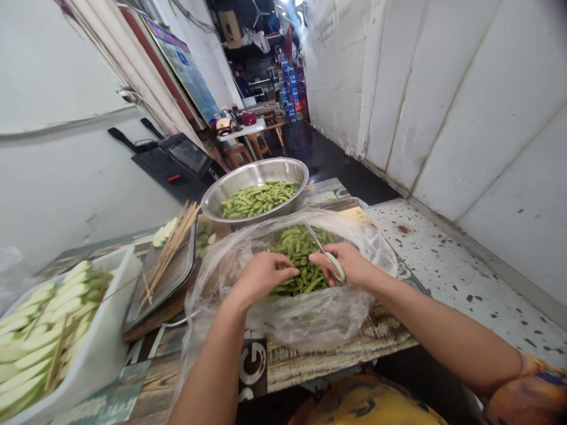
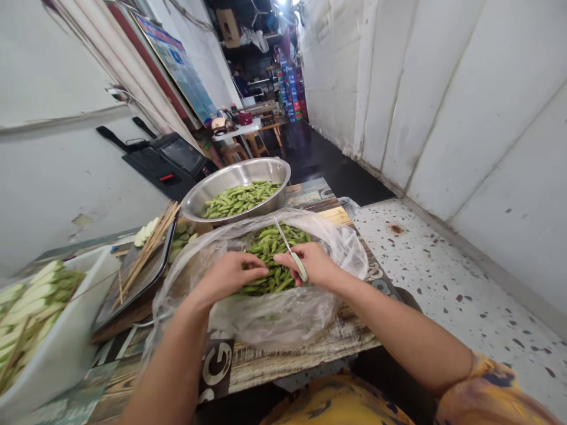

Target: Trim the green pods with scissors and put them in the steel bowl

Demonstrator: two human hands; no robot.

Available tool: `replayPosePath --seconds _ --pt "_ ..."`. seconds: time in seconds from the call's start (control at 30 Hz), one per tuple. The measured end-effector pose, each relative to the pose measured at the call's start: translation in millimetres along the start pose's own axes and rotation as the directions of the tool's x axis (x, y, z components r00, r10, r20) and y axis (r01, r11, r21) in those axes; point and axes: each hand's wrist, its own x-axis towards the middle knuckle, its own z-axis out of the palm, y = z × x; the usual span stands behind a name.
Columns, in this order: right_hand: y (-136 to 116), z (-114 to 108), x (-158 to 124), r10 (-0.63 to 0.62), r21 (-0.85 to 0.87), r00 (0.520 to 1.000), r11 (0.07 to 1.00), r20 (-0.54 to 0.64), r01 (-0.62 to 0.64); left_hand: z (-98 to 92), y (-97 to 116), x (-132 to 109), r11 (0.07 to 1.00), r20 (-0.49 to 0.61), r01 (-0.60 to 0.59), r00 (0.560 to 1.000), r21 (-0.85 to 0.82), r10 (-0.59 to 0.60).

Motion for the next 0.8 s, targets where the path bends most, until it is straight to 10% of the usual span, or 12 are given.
replayPosePath --seconds 0.23,0.47,0.8 --pt "-4 0 -3 0.001 -0.113 1.000 0.994 0.024 0.002 10.8 -1 0 0.938 -0.079 -0.079 0.991 0.339 0.111" --pt "2 -1 -3 0.033 -0.199 0.991 0.980 0.133 -0.006 -2.9 8 0 1.000 -0.204 -0.016 0.979 -0.007 0.014" --pt "-2 -2 -5 0.054 -0.198 0.988 0.980 0.146 -0.024 5.5 2 2 0.941 -0.043 0.080 0.994 -0.329 -0.099"
